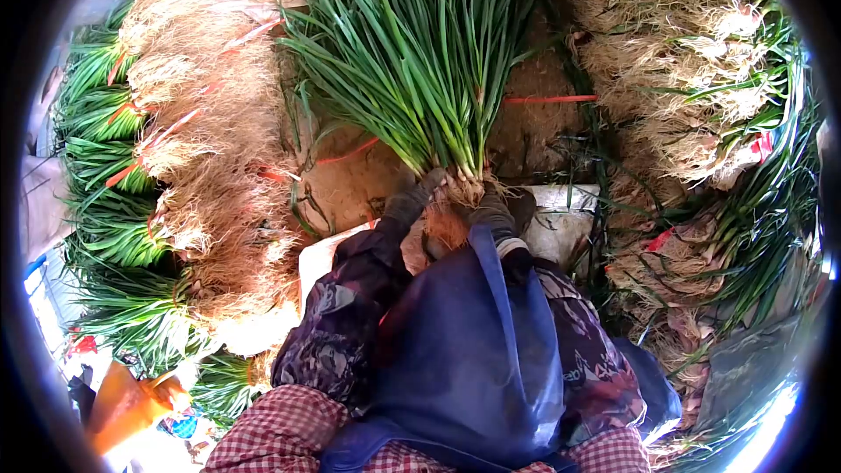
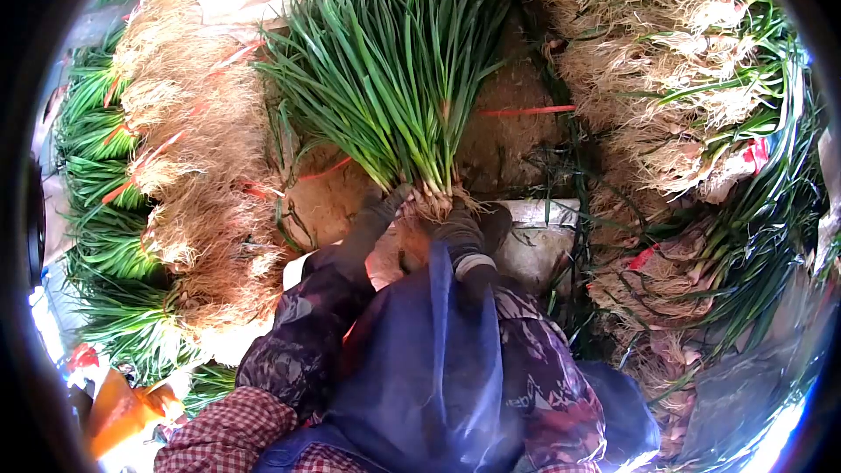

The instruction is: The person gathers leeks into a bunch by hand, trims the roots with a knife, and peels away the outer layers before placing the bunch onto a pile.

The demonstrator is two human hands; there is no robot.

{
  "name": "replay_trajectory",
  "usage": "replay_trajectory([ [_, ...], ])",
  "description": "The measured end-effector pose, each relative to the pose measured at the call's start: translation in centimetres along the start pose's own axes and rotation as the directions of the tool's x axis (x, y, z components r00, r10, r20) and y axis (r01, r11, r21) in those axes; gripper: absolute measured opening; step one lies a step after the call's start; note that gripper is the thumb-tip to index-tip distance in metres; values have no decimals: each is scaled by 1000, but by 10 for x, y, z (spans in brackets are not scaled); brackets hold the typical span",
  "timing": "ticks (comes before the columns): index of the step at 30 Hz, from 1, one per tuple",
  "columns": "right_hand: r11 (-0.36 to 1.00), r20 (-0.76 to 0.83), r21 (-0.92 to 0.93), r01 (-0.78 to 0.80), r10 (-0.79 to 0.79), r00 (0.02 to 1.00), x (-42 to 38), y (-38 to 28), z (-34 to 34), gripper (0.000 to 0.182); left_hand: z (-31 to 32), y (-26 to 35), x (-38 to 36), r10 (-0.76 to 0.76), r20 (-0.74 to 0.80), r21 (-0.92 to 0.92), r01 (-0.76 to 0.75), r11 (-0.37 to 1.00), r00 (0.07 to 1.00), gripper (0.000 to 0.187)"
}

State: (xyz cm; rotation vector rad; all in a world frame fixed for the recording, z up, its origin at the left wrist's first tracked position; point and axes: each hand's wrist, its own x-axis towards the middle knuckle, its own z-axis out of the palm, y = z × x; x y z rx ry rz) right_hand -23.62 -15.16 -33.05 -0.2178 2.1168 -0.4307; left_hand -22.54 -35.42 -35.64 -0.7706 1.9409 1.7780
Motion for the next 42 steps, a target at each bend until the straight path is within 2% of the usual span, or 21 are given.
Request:
replay_trajectory([
  [2, 997, 72, -44, -60, 63, 995, 6, 3, 3, 85, -22, -21, 24, -147, 179, 66, 137, 988, 973, 40],
  [5, 984, 244, -89, -156, 174, 954, 26, 14, 8, 85, -34, -42, 40, -263, 111, -295, 285, 912, 958, 46],
  [7, 978, 199, -55, -200, 207, 958, 21, 12, -10, 85, -36, -52, 42, -359, 98, -519, 356, 777, 928, 50],
  [9, 980, 10, 32, -194, 194, 981, -5, -7, -53, 96, -32, -35, 36, -381, -26, -498, 318, 807, 924, 55],
  [10, 980, -88, 75, -184, 190, 978, -13, -15, -69, 101, -30, -21, 28, -331, -144, -355, 264, 897, 932, 59],
  [11, 977, -182, 91, -194, 208, 961, -2, -13, -60, 114, -26, 3, 17, -261, -251, -195, 216, 957, 932, 63],
  [12, 982, -207, 86, -165, 180, 962, 7, -14, -55, 115, -24, 13, 13, -173, -345, -26, 175, 984, 923, 66],
  [13, 987, -231, 82, -136, 151, 961, 16, -17, -48, 115, -26, -15, 30, 89, -392, 222, 0, 975, 915, 67],
  [14, 991, -254, 79, -106, 123, 959, 24, -23, -44, 115, -22, -15, 33, 194, -385, 359, -47, 932, 902, 66],
  [15, 994, -100, 34, -101, 104, 990, 34, -31, -41, 118, -19, -14, 36, 226, -344, 450, -51, 892, 912, 66],
  [18, 994, -289, -96, -54, 24, 957, 43, -43, -7, 119, -6, 10, 32, 152, -210, 593, 2, 805, 966, 65],
  [19, 998, -247, -13, -62, 56, 967, 46, -41, -3, 118, -7, 9, 35, 137, -184, 594, -1, 805, 973, 64],
  [22, 990, -239, -111, -92, 63, 969, 56, -40, 5, 118, -28, -52, 74, 334, -141, 466, -235, 853, 932, 57],
  [23, 993, -273, -90, -81, 54, 961, 54, -41, 5, 118, -28, -47, 72, 302, -144, 341, -240, 909, 942, 51],
  [26, 972, -202, -199, -128, 87, 975, 56, -43, -1, 119, -25, -36, 59, 221, -221, 325, -142, 935, 950, 52],
  [28, 996, -197, -76, -41, 25, 980, 56, -33, -4, 117, -25, -38, 55, 85, -209, 13, -84, 996, 974, 55],
  [30, 1000, -158, -29, -1, -4, 987, 51, -28, -9, 116, -22, -37, 45, 8, -223, -167, -46, 985, 975, 58],
  [33, 999, -81, -27, -19, 17, 997, 46, -24, -31, 116, -13, -4, 23, -15, -306, -212, -53, 976, 952, 58],
  [36, 992, -155, 122, 29, -10, 988, 51, -10, -30, 95, -15, -14, 19, 4, -384, -91, -42, 995, 923, 50],
  [39, 918, -362, 375, 127, 19, 932, 47, -4, -28, 68, -15, -45, 19, 306, -456, 129, -278, 952, 835, 36],
  [42, 940, -365, 286, 184, -71, 928, 51, -13, -27, 51, -13, -59, 13, 178, -388, 193, -109, 975, 905, 22],
])
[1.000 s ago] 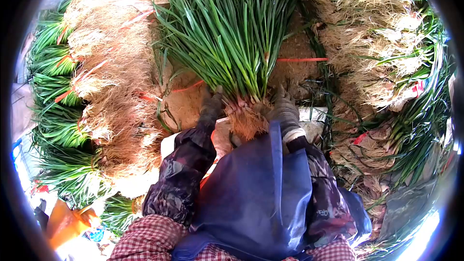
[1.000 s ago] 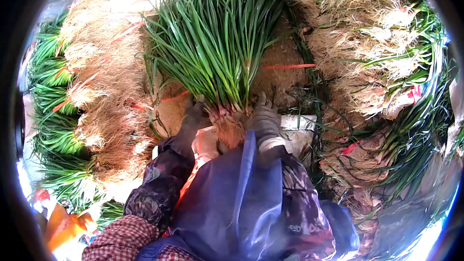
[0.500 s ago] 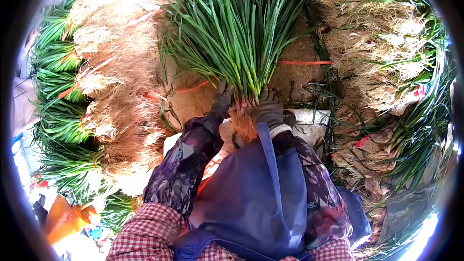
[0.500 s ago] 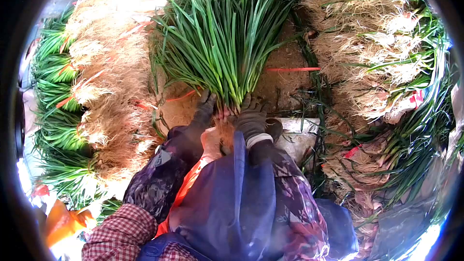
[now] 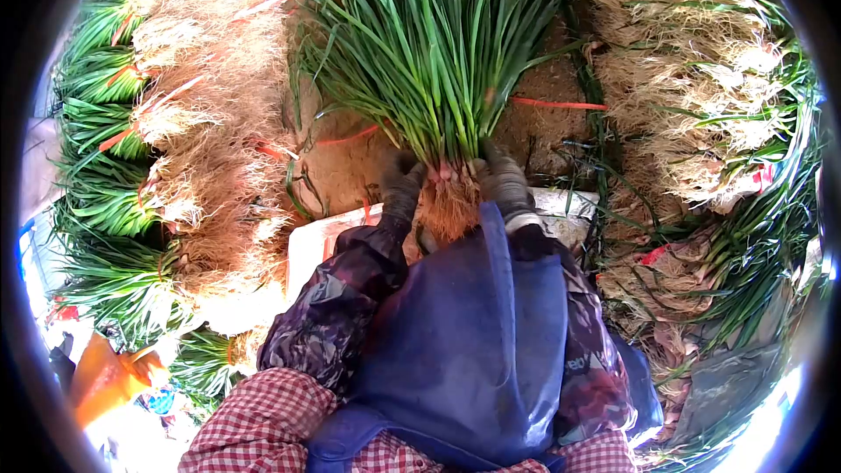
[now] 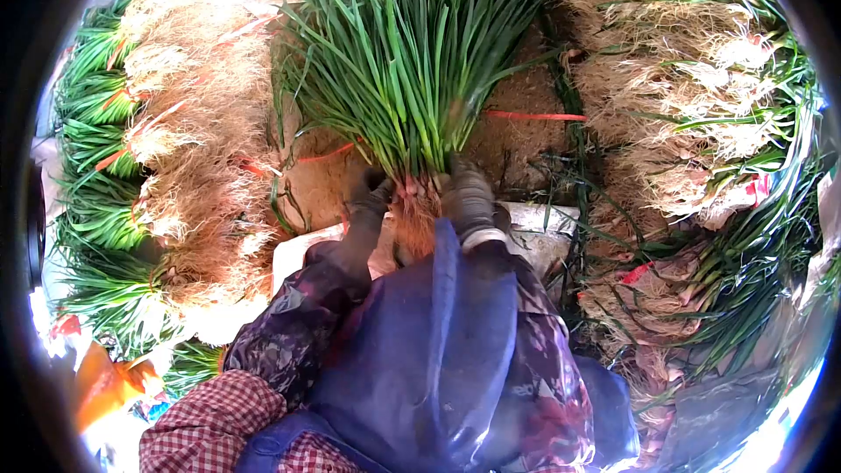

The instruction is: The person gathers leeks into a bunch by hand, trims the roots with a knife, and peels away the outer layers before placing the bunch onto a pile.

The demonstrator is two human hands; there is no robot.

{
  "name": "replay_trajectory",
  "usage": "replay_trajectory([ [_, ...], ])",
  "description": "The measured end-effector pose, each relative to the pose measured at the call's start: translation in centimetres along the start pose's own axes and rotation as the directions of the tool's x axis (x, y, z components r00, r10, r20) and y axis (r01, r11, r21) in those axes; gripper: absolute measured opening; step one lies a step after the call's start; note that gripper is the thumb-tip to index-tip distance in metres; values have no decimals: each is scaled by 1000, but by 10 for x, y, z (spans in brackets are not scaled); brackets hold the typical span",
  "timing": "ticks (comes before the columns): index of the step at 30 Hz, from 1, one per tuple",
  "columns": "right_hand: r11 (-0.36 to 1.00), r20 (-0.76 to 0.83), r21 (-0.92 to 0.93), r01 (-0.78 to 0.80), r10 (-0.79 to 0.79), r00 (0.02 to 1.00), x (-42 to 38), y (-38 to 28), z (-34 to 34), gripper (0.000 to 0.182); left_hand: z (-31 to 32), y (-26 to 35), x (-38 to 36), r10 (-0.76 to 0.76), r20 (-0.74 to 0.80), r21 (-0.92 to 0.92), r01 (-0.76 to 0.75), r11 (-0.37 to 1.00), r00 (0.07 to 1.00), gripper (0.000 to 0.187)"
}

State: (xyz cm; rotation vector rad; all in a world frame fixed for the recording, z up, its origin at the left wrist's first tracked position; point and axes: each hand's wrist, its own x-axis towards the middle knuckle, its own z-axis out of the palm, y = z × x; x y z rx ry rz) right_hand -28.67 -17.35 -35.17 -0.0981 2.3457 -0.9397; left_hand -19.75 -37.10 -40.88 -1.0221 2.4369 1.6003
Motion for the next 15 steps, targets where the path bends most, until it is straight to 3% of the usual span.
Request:
replay_trajectory([
  [3, 949, -147, -307, 72, -122, 982, -1, -15, 23, 49, 13, 1, -11, -188, -15, -149, 184, 972, 982, 15],
  [6, 988, -139, -125, 88, -105, 985, 0, -10, 19, 46, 5, -6, -7, -266, 134, -323, 295, 899, 955, 17],
  [7, 990, -200, -6, 141, -139, 970, 1, 0, 19, 42, 1, -12, -2, -223, 102, -214, 240, 947, 970, 17],
  [9, 966, -171, 221, 133, -96, 981, 4, 26, 19, 39, -7, -22, 2, -133, 48, 19, 132, 991, 990, 18],
  [11, 875, -183, 448, 185, -113, 977, 11, 67, 37, 32, -20, 23, -10, 75, -85, 20, -74, 997, 994, 19],
  [12, 898, -185, 401, 179, -112, 976, 5, 71, 28, 30, -26, 52, -16, 177, -148, 30, -174, 984, 973, 20],
  [13, 920, -186, 353, 171, -110, 976, -8, 67, 11, 29, -31, 71, -16, 386, -97, 177, -366, 914, 917, 25],
  [14, 938, -186, 306, 163, -109, 977, -22, 60, -5, 28, -36, 88, -12, 570, -16, 309, -538, 784, 822, 30],
  [15, 964, -114, 266, 32, -1, 993, -35, 54, -16, 24, -36, 111, -6, 666, 137, 409, -654, 636, 733, 33],
])
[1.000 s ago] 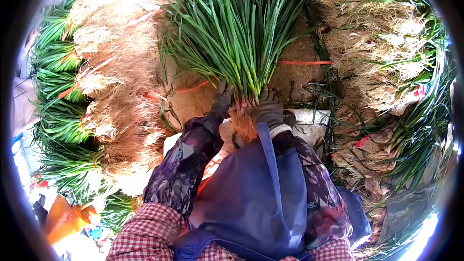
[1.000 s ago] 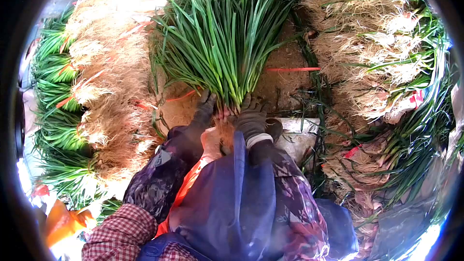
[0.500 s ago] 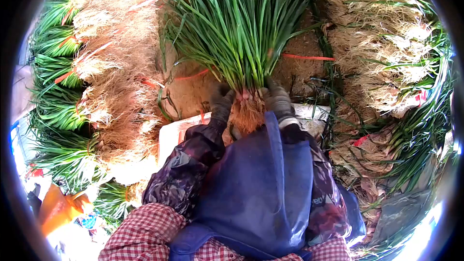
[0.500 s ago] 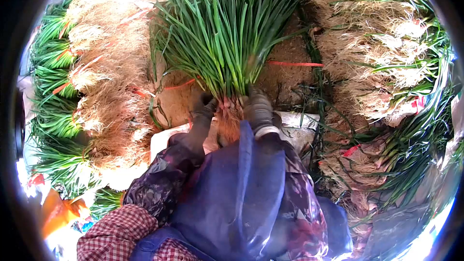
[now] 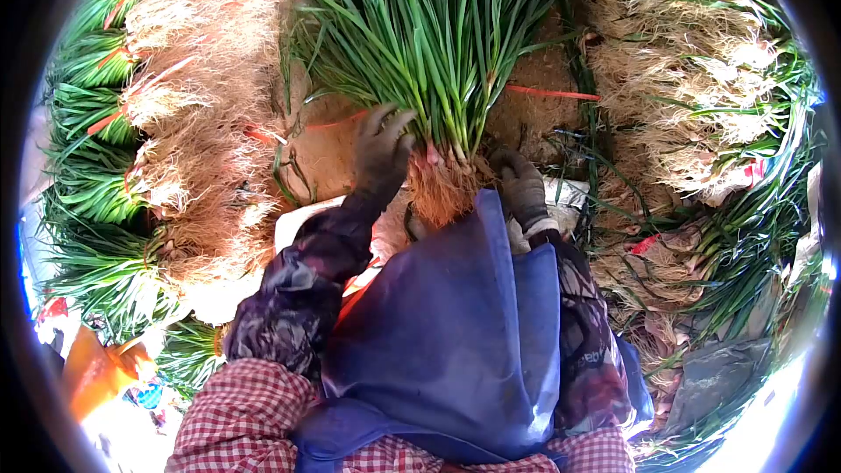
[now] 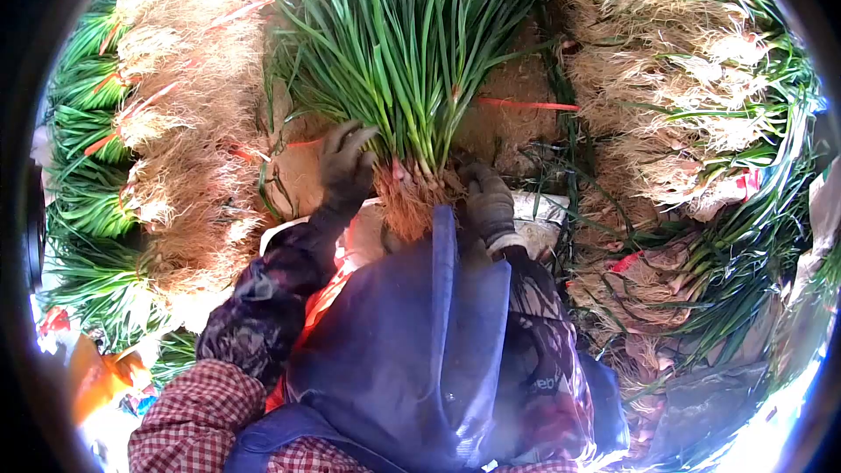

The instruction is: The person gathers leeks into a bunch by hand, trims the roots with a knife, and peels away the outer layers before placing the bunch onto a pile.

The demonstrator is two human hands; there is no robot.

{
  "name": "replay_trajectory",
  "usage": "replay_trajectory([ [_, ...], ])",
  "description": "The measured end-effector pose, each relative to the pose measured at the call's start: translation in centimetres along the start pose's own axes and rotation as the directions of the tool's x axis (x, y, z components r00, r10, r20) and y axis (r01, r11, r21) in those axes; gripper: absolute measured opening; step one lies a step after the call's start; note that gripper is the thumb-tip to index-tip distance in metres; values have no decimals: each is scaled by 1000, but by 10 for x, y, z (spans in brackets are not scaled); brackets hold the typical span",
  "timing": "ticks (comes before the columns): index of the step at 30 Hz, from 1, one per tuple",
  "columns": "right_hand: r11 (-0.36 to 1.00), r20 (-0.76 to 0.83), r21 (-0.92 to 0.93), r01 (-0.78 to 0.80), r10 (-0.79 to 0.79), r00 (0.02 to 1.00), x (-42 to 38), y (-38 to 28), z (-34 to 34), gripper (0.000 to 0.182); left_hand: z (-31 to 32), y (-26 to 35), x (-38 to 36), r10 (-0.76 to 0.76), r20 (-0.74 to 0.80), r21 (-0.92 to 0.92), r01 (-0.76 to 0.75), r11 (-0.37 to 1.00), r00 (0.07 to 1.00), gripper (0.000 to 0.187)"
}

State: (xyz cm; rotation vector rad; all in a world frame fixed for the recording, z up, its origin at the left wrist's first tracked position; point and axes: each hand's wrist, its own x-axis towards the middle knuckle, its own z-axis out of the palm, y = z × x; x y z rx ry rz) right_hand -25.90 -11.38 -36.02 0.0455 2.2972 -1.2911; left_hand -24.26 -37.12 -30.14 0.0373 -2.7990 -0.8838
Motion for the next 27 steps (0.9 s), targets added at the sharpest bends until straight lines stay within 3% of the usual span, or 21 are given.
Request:
replay_trajectory([
  [2, 933, 224, -315, 171, -102, 969, -13, -10, -8, 22, 2, 14, 32, 297, 186, 148, -326, 934, 937, 38],
  [4, 788, 402, -516, 335, -122, 907, -22, -12, -10, 22, 20, 25, 56, 517, 345, 186, -597, 780, 783, 40],
  [7, 675, 475, -643, 363, -21, 880, -28, -6, 0, 22, 37, 35, 76, 446, 634, 205, -694, 691, 632, 44],
  [8, 651, 476, -671, 354, 12, 879, -29, -4, 3, 23, 53, 22, 74, 347, 673, 209, -618, 758, 653, 45],
  [11, 612, 470, -716, 336, 67, 880, -26, 0, 8, 23, 65, -7, 70, 428, 539, 203, -604, 770, 726, 44],
  [20, 559, 456, -752, 350, 58, 888, -40, 8, -42, 26, 44, 15, 73, 430, 532, 129, -572, 810, 730, 46],
  [22, 543, 396, -781, 308, 50, 917, -58, 3, -81, 26, 39, 21, 70, 396, 536, 136, -539, 832, 746, 46],
  [25, 523, 239, -832, 185, 37, 970, -100, -10, -156, 27, 30, 39, 65, 421, 366, 3, -453, 891, 830, 40],
  [26, 537, 167, -835, 121, 38, 985, -120, -24, -183, 27, 37, 36, 69, 364, 397, -115, -348, 931, 843, 39],
  [27, 566, 87, -823, 52, 34, 996, -147, -41, -206, 28, 38, 38, 73, 428, 343, -222, -370, 902, 837, 39],
])
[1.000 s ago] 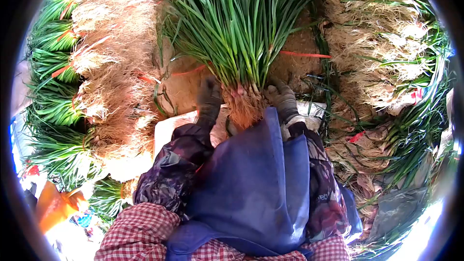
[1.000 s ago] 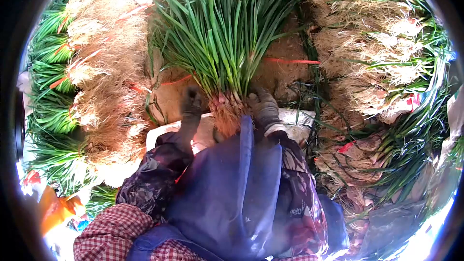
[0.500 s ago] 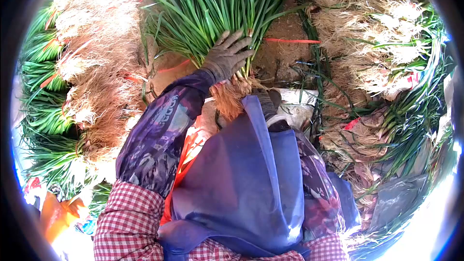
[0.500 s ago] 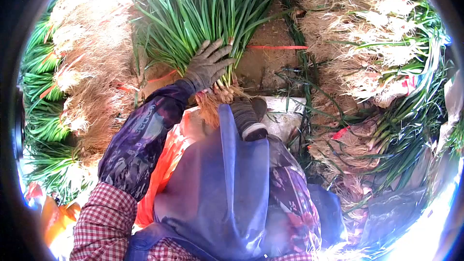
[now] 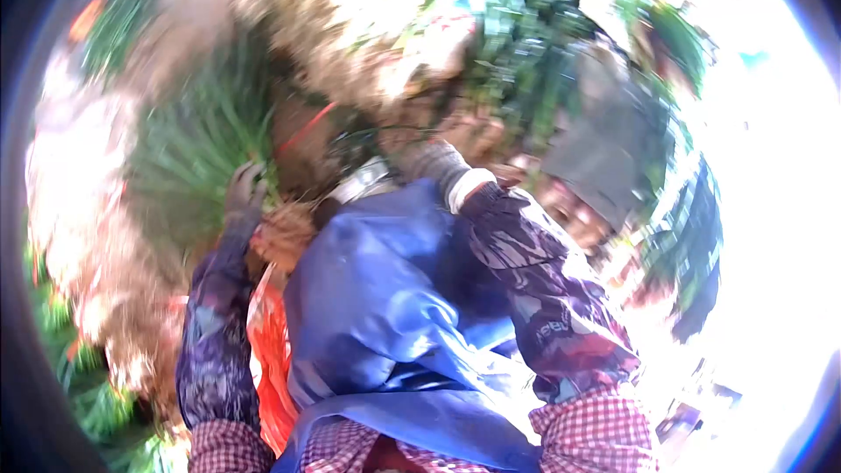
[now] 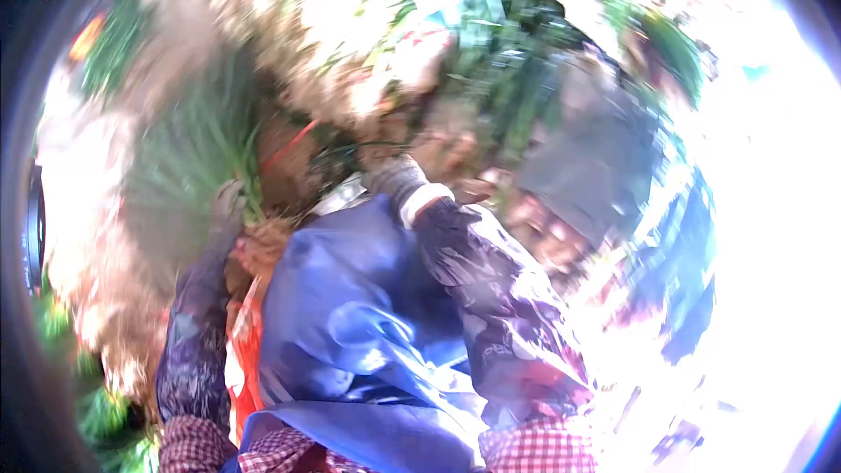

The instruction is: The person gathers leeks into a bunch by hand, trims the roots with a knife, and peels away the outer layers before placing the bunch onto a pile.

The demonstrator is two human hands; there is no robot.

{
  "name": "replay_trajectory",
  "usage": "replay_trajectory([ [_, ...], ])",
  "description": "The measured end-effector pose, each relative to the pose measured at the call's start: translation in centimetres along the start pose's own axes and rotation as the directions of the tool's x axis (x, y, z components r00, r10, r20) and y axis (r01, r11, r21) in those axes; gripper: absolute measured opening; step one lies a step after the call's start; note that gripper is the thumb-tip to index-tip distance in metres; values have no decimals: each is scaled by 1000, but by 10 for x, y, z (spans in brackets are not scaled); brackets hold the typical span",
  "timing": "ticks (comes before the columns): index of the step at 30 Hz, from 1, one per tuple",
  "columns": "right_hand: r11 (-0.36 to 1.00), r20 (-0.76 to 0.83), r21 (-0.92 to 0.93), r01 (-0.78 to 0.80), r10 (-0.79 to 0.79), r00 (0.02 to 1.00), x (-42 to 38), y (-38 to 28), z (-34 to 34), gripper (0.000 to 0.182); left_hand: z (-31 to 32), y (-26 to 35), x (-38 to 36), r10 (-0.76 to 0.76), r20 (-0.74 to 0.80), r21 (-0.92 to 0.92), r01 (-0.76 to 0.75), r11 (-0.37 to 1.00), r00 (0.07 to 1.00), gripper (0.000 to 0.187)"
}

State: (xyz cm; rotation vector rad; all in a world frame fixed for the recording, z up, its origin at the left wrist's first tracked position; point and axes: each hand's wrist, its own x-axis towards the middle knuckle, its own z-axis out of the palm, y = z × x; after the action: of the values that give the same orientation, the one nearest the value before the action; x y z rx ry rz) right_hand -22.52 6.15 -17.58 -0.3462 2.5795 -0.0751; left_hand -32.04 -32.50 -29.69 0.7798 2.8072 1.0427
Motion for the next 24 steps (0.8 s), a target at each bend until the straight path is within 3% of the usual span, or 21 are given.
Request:
replay_trajectory([
  [1, 996, -39, 42, -74, 76, 996, -36, -1, -29, 28, 2, 7, 10, 53, -45, -82, -57, 995, 998, 40],
  [3, 967, -117, 145, -208, 225, 967, -109, -6, -87, 31, -5, 61, 39, 16, -48, -352, -32, 936, 999, 40],
  [4, 951, -367, 248, -184, 268, 891, -139, -6, -84, 35, -13, 88, 47, -12, -38, -478, -8, 878, 999, 41],
  [5, 939, -460, 293, -180, 303, 835, -173, -8, -87, 33, -22, 126, 58, 37, -40, -566, -53, 823, 999, 41],
  [8, 923, -725, 382, -56, 336, 602, -251, -11, -67, 25, -66, 258, 70, 277, 165, -598, -127, 791, 947, 42],
  [9, 890, -693, 442, -114, 419, 586, -276, -16, -58, 24, -78, 297, 70, 403, 246, -559, -210, 802, 882, 47],
  [10, 851, -657, 499, -165, 495, 568, -298, -21, -49, 23, -76, 315, 76, 547, 321, -392, -417, 820, 773, 55],
  [11, 821, -674, 541, -184, 554, 488, -319, -26, -36, 21, -76, 340, 74, 590, 476, -192, -578, 793, 652, 63],
  [12, 781, -674, 592, -200, 616, 407, -335, -28, -23, 19, -74, 365, 72, 564, 637, -13, -724, 690, 525, 71],
  [13, 698, -639, 679, -229, 715, 285, -347, -24, -4, 16, -64, 381, 68, 530, 711, 43, -781, 623, 461, 72],
  [14, 611, -590, 783, -120, 790, 168, -357, -14, 19, 16, -50, 395, 62, 482, 780, 87, -832, 548, 400, 73],
  [15, 560, -556, 816, -141, 828, 74, -371, -7, 26, 15, -41, 413, 54, 400, 854, 122, -876, 466, 332, 75],
  [16, 511, -520, 846, -154, 854, -20, -381, 3, 31, 15, -27, 420, 49, 399, 880, 87, -913, 398, 258, 63],
  [18, 451, -521, 819, -354, 843, -130, -398, 17, 18, 20, 27, 398, 43, 372, 903, 109, -954, 280, 213, 43],
  [21, 309, -379, 771, -558, 925, -12, -398, 56, 3, 35, 28, 430, 41, 239, 954, 140, -973, 182, 181, 27],
  [22, 280, -326, 749, -600, 945, 33, -392, 68, 3, 35, 20, 461, 39, 48, 955, 284, -951, 125, 292, 25],
  [24, 223, -287, 679, -699, 958, 27, -379, 82, -8, 34, 16, 457, 57, 325, 843, 387, -903, 188, 429, 22],
])
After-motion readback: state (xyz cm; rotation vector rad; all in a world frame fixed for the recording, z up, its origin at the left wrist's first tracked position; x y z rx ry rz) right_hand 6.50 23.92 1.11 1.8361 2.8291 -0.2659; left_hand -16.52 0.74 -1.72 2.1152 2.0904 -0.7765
